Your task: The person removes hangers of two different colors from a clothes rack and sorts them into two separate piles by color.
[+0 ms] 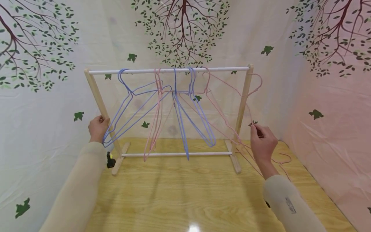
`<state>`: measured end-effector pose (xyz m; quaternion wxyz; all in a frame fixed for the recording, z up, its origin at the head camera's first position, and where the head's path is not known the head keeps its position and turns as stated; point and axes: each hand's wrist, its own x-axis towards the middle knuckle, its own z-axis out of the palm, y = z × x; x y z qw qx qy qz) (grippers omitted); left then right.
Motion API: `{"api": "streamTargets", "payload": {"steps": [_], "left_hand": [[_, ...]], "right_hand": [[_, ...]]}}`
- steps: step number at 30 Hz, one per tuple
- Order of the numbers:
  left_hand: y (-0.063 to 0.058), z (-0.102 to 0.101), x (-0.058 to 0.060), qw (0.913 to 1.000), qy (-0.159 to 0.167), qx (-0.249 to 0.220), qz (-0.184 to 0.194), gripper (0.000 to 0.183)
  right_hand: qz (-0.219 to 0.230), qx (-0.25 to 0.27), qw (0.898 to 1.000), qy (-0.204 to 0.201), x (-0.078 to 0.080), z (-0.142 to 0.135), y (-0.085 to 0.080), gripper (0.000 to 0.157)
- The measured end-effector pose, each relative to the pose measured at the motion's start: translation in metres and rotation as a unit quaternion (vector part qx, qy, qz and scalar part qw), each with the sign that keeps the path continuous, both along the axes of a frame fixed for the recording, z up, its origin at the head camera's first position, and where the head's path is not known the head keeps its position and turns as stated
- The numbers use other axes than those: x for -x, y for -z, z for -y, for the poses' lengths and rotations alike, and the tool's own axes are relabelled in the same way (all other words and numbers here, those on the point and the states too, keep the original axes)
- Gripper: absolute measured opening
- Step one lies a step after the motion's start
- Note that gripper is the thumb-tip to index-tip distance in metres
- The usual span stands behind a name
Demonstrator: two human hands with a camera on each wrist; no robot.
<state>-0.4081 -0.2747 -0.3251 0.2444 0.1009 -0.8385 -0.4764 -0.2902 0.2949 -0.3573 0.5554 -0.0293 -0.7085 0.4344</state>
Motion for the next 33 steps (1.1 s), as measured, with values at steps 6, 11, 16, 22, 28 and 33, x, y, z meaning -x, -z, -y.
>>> {"api": "streamTargets", "payload": {"steps": [6,11,16,22,28,33], "left_hand": [[0.001,0.000,0.000,1.0000,0.002,-0.002,0.004,0.041],[0.001,0.000,0.000,1.0000,0.002,0.000,0.003,0.041],[0.001,0.001,0.002,1.0000,-0.003,0.001,0.001,0.041],[0.000,0.000,0.002,1.0000,-0.003,-0.003,-0.001,0.040],[0.001,0.000,0.001,1.0000,-0.003,0.003,-0.004,0.040],[0.003,0.001,0.002,1.0000,-0.004,0.009,-0.002,0.040]], "right_hand": [[-0.026,0.006,1.000,0.004,-0.011,-0.008,0.014,0.016],[-0.053,0.008,0.999,0.008,-0.022,-0.012,0.024,0.013],[-0.083,0.026,0.996,0.003,-0.041,-0.006,0.024,0.015],[-0.107,0.053,0.993,-0.005,-0.061,-0.001,0.025,0.022],[-0.099,0.071,0.993,0.000,-0.071,-0.006,0.032,0.019],[-0.114,0.085,0.990,0.000,-0.077,-0.011,0.038,0.014]]}}
